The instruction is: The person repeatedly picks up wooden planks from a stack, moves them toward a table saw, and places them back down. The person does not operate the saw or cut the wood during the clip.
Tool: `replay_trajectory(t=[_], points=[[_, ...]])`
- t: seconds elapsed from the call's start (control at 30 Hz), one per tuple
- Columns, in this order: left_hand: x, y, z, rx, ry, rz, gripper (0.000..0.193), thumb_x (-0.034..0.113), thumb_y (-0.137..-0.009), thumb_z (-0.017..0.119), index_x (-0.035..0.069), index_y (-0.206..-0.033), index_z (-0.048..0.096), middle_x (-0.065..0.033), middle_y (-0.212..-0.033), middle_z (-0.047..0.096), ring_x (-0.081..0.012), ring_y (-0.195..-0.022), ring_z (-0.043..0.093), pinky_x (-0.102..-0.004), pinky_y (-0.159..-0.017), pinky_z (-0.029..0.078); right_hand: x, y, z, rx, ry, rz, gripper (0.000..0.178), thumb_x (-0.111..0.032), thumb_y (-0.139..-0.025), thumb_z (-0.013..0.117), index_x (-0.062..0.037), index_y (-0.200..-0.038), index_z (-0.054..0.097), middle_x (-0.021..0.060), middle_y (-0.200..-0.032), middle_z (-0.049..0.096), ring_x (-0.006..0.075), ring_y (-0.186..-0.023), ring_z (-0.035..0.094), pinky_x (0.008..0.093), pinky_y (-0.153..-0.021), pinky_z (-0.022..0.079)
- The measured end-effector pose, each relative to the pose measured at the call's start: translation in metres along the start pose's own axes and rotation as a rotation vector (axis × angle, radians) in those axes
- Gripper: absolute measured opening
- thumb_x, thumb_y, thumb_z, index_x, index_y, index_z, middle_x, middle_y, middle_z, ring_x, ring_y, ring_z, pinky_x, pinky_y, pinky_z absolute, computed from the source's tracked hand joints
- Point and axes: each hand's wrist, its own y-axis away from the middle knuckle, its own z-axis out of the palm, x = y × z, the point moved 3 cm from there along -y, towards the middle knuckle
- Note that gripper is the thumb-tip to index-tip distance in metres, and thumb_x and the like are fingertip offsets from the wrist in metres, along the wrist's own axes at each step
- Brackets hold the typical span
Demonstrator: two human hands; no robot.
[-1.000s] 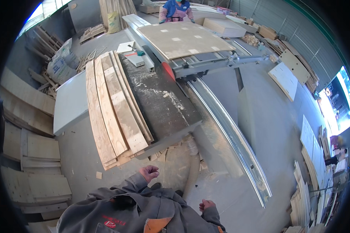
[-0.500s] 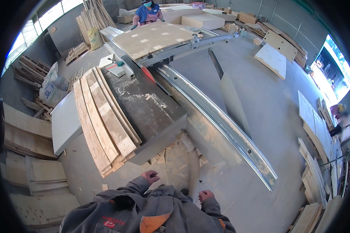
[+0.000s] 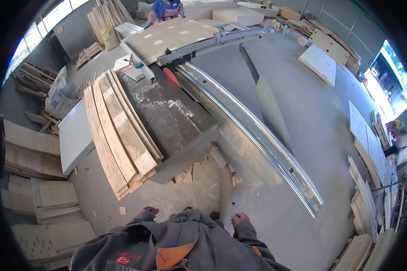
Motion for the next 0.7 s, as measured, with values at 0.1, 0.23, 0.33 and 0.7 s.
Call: replay_trajectory(t=[0.1,0.23,0.33,0.7], points=[[0.008,0.002,0.005,-0.018,0.016,0.011,0.049,0.046,-0.071,0.07,0.004,-0.095,0.065,-0.0118,-0.081,0.066,-0.0222,-0.076,0.063,-0.0353,-0.072,0.049,0.002,-0.001,0.0,0.001,0.022,0.009,0.018,-0.014,-0.08,0.063,0.0,-0.09,0.057,0.0094,-0.07,0.062,0.0151,-0.055,0.057,0.0285,-0.046,0.047],[0.014,-0.009,0.014,-0.017,-0.02,0.086,0.052,0.046,-0.071,0.07,0.003,-0.1,0.064,-0.0125,-0.088,0.066,-0.0225,-0.081,0.063,-0.0342,-0.075,0.049,-0.001,0.002,0.002,-0.002,0.038,0.013,0.017,-0.014,-0.08,0.063,-0.0004,-0.089,0.058,0.0093,-0.07,0.061,0.0151,-0.055,0.057,0.0284,-0.045,0.047],[0.028,-0.008,0.016,-0.046,0.017,0.106,0.052,0.044,-0.07,0.072,0.002,-0.1,0.063,-0.0129,-0.09,0.066,-0.0221,-0.084,0.063,-0.033,-0.077,0.049,0.002,0.004,0.001,0.011,0.038,0.016,0.017,-0.014,-0.079,0.063,-0.0006,-0.089,0.058,0.0093,-0.071,0.062,0.0155,-0.054,0.057,0.0285,-0.045,0.047],[0.006,-0.024,0.026,-0.088,-0.024,0.066,0.055,0.043,-0.068,0.074,0.002,-0.103,0.063,-0.0128,-0.091,0.066,-0.0217,-0.084,0.063,-0.0326,-0.078,0.05,0.025,0.01,0.0,0.021,0.03,0.06,0.018,-0.014,-0.08,0.063,-0.001,-0.091,0.058,0.0092,-0.072,0.062,0.0159,-0.056,0.058,0.0286,-0.045,0.047]])
